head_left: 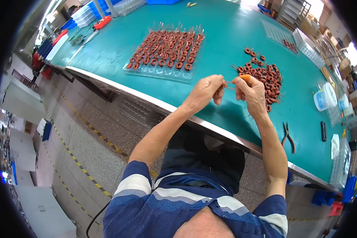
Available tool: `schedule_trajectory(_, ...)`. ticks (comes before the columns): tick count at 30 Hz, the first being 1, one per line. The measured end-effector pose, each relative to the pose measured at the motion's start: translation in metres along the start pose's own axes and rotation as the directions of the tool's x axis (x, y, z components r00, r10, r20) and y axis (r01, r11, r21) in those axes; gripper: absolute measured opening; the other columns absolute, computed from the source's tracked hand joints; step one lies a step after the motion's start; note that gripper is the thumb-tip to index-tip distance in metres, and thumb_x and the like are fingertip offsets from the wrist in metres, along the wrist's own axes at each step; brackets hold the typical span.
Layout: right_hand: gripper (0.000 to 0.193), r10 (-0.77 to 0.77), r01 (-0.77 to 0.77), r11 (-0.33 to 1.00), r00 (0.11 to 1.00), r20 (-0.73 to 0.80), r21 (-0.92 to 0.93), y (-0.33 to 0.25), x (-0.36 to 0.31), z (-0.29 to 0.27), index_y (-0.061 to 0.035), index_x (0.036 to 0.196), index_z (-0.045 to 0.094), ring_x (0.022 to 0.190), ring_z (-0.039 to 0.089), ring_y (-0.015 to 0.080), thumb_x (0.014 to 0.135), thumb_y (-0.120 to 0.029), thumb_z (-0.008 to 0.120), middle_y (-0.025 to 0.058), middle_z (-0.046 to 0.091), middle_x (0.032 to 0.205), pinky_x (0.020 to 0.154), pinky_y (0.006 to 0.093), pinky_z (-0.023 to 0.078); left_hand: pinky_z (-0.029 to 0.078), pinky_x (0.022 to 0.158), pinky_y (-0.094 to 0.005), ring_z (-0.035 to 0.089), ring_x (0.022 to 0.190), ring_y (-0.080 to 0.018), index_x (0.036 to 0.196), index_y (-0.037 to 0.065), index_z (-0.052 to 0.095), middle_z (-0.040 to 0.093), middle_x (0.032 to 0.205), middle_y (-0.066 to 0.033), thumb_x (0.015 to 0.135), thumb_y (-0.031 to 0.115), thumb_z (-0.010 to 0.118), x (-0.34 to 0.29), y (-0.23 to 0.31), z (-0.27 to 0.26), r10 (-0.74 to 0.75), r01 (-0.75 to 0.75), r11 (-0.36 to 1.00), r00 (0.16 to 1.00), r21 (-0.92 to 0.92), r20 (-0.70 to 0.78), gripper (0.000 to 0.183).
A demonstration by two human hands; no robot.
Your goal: Manually assembling toroidal coils using a small hand tool on a production line workbench.
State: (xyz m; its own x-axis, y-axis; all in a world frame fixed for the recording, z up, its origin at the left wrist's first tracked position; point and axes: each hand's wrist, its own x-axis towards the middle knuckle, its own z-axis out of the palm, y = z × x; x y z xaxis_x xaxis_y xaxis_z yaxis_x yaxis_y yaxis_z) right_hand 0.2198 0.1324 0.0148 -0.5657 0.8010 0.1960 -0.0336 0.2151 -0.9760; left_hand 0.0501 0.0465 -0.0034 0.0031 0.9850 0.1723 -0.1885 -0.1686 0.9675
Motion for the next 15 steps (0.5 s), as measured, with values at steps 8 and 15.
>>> schedule_trajectory(8,0.022,0.013,-0.017,0.992,1.000,0.027,0.127,-0.003,-0.005,0.014,-0.0003,0.094,0.065,0.051,0.057,0.0089,0.091,-0.022,0.064,0.0027,0.060,0.066,0.043,0.0191,0.039,0.041,0.050,-0.0237,0.047,0.054,-0.0081,0.109,0.001,0.051,0.048,0.066,-0.0005,0.098,0.016,0.049,-0.013,0.006,0.001,0.111,-0.098,0.949,0.994,0.299,-0.026,0.019)
schedule_trajectory(15,0.026,-0.036,0.039,0.994,0.999,-0.029,0.099,-0.001,-0.003,0.012,0.0021,0.099,0.061,0.054,0.058,0.0098,0.093,-0.023,0.062,0.0045,0.061,0.069,0.046,0.0209,0.042,0.040,0.048,-0.0235,0.046,0.049,-0.0096,0.103,0.002,0.053,0.047,0.062,-0.0011,0.097,0.017,0.052,-0.006,-0.001,0.018,0.040,-0.065,0.986,0.987,-0.156,-0.157,0.017)
